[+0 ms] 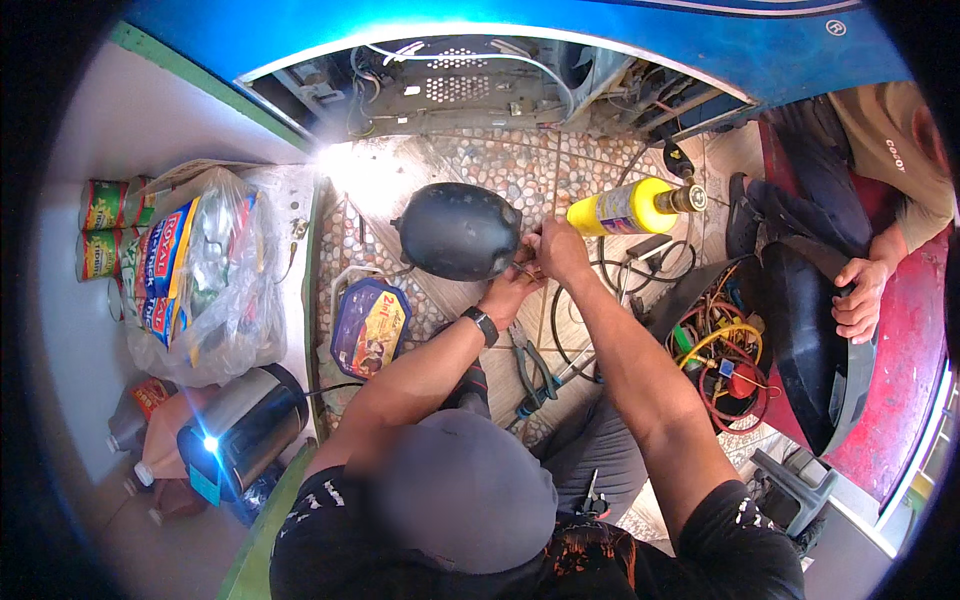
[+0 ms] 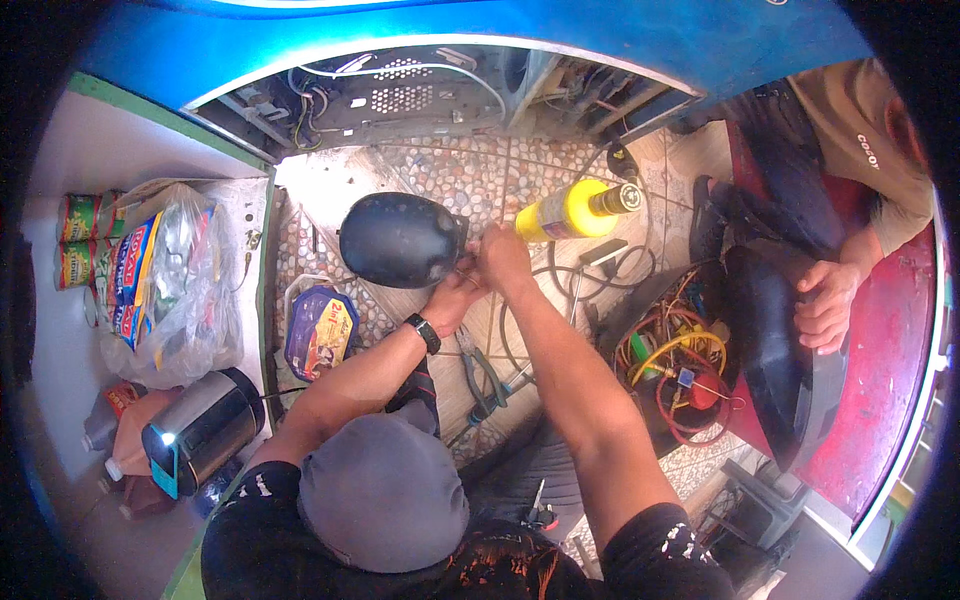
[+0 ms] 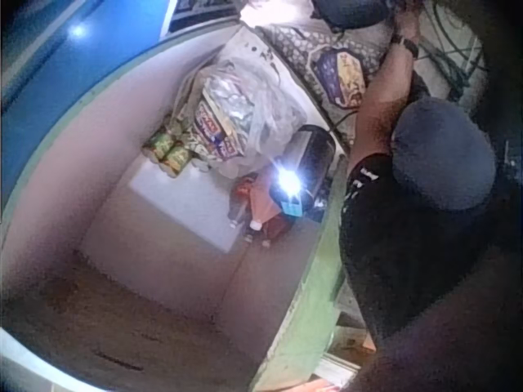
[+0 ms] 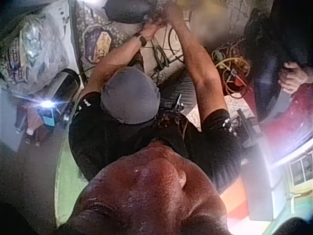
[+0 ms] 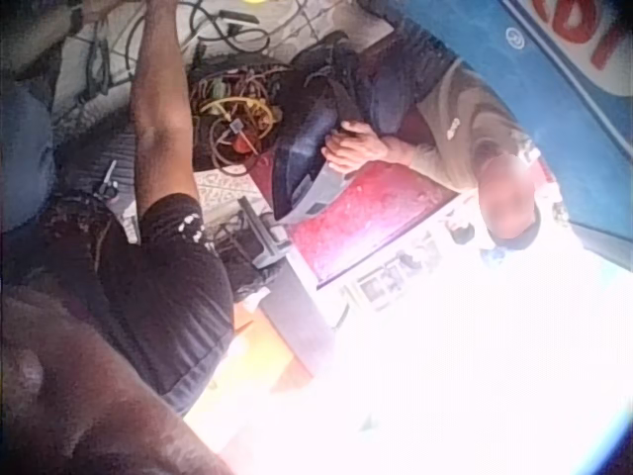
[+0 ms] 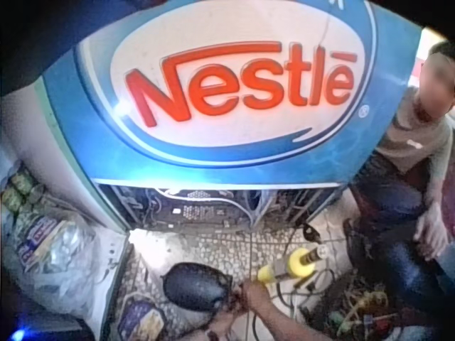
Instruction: The person replaces a compressor on a commercial refrigerator by hand, using a torch to braze connections and pliers to manipulate lines.
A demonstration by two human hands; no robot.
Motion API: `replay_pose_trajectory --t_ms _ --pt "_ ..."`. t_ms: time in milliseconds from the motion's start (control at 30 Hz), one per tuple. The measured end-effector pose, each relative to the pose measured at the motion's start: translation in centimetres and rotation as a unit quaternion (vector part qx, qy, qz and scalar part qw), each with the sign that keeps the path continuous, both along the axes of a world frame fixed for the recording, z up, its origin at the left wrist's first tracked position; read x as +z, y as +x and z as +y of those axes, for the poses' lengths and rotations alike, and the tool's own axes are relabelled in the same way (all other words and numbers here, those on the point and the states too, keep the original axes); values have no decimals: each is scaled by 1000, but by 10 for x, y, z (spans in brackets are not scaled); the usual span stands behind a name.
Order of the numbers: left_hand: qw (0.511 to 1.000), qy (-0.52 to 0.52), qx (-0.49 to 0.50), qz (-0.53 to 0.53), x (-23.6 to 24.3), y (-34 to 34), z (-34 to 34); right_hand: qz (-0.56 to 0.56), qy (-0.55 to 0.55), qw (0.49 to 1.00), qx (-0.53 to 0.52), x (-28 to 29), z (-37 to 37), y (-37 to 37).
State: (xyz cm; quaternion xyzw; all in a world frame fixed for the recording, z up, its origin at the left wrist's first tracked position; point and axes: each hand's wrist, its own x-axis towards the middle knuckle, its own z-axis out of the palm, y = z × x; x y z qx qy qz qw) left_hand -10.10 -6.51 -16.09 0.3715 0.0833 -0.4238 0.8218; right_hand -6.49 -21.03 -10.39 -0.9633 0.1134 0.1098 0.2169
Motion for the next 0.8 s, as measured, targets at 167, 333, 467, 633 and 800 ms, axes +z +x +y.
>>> replay_pose_trajectory --t_ms 167,333,467,633,800 --pt "998 28 8 57 14 -1 5 -115 18 993 -21 25 17 -27" --pt "997 -16 25 65 25 2 4 -33 177 975 -130 28 10 -35" --pt "997 -2 35 62 27 1 9 9 482 819 -311 28 20 -32" --pt "997 21 18 79 25 -9 12 47 358 914 -185 9 4 -38" --pt "997 33 22 68 32 -8 15 47 253 965 -58 21 -4 -33"
